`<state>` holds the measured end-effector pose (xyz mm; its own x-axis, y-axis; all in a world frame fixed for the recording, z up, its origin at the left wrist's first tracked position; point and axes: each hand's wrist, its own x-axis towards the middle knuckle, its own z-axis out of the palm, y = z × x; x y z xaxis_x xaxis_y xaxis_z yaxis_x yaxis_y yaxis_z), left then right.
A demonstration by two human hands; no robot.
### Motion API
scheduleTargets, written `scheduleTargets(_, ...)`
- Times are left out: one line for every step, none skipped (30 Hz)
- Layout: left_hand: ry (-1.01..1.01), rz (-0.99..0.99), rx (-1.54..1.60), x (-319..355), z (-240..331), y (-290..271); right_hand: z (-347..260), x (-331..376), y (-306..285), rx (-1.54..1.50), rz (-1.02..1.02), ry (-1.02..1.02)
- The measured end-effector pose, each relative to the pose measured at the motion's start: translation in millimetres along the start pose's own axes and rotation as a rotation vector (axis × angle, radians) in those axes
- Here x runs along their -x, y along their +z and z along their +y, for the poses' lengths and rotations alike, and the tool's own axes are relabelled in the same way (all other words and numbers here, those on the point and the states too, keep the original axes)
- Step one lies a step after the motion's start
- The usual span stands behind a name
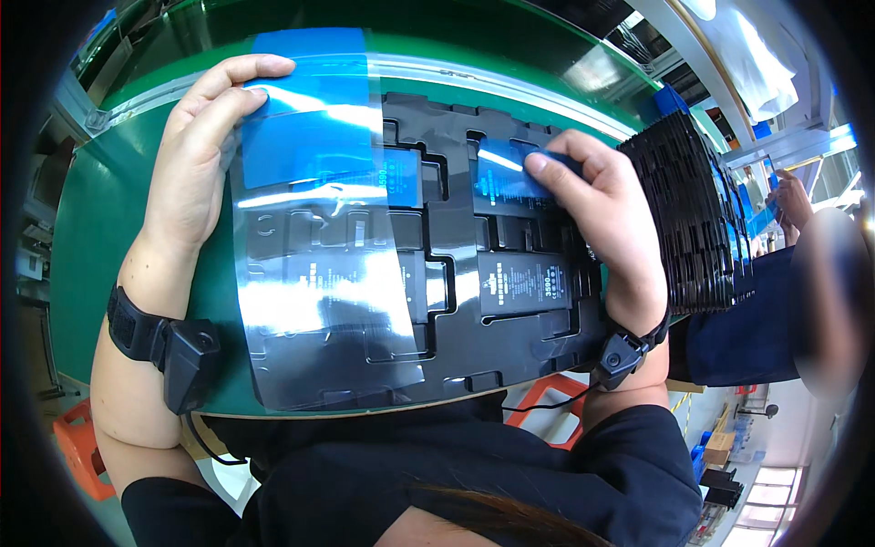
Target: Placing blue protective films over lithium-ion batteries in a plastic shipping tray.
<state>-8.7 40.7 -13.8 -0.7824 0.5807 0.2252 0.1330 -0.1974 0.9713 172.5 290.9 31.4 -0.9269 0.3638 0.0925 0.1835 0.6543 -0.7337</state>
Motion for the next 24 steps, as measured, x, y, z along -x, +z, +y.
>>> scheduleTargets(0.009,0.001,-0.006,-0.4,-0.7,0.4,10.2,-2.2,3.4,0.028,-0.013,-0.065)
scheduleTargets(0.008,0.003,-0.006,-0.1,-0.8,1.7,9.0,-2.2,3.5,0.043,-0.040,-0.041)
scheduleTargets(0.033,0.027,-0.013,0.3,-0.8,4.0,7.2,-2.0,3.3,0.058,-0.067,-0.017)
scheduleTargets(0.058,0.051,-0.020,0.5,-0.9,5.2,5.8,-2.2,2.7,0.057,-0.069,-0.017)
scheduleTargets(0.057,0.051,-0.020,0.7,-0.7,5.2,4.5,-1.6,1.8,0.074,-0.064,-0.019)
scheduleTargets(0.049,0.047,-0.023,0.8,-0.2,5.1,4.0,-1.2,1.3,0.090,-0.060,-0.022)
scheduleTargets(0.042,0.043,-0.025,1.0,0.0,5.0,4.4,-1.0,1.3,0.090,-0.060,-0.021)
scheduleTargets(0.042,0.043,-0.025,0.8,-0.2,5.1,5.0,-1.2,1.4,0.079,-0.063,-0.024)
scheduleTargets(0.054,0.046,-0.030,0.5,-0.6,5.2,5.5,-1.4,1.3,0.069,-0.065,-0.027)
scheduleTargets(0.067,0.049,-0.036,0.2,-0.9,5.2,5.8,-1.5,0.8,0.069,-0.065,-0.028)
scheduleTargets(0.068,0.052,-0.037,0.4,-0.7,4.9,5.9,-1.7,0.4,0.083,-0.072,-0.030)
scheduleTargets(0.057,0.051,-0.036,0.6,-0.4,4.6,5.7,-1.9,0.2,0.097,-0.078,-0.033)
scheduleTargets(0.046,0.050,-0.035,1.0,0.1,4.3,5.1,-1.9,0.3,0.096,-0.080,-0.035)
scheduleTargets(0.047,0.049,-0.035,0.9,-0.3,3.4,5.0,-1.5,0.2,0.087,-0.091,-0.017)
scheduleTargets(0.030,0.029,-0.033,0.8,-0.6,1.6,4.9,-1.2,0.1,0.079,-0.102,0.002)
scheduleTargets(0.013,0.009,-0.031,0.7,-0.8,0.7,5.2,-1.3,0.0,0.079,-0.101,0.003)
scheduleTargets(0.013,0.009,-0.031,0.8,-0.7,0.7,5.6,-1.3,0.1,0.078,-0.103,-0.004)
scheduleTargets(0.018,0.006,-0.033,0.8,-0.7,0.7,6.0,-1.2,0.2,0.076,-0.105,-0.010)
scheduleTargets(0.022,0.004,-0.034,0.9,-0.7,0.8,6.4,-1.0,0.4,0.076,-0.105,-0.010)
scheduleTargets(0.023,0.003,-0.034,0.9,-0.4,0.7,6.8,-1.0,0.7,0.071,-0.095,-0.018)
scheduleTargets(0.019,0.003,-0.034,0.8,-0.1,0.7,6.8,-0.9,0.9,0.065,-0.085,-0.026)
scheduleTargets(0.015,0.003,-0.033,0.8,0.1,0.7,6.2,-0.7,1.2,0.065,-0.084,-0.026)
scheduleTargets(0.015,0.004,-0.034,0.8,-0.1,1.9,5.5,-0.8,1.8,0.065,-0.080,-0.016)
scheduleTargets(0.042,0.031,-0.053,0.8,-0.6,4.0,5.2,-0.9,2.1,0.065,-0.077,-0.006)
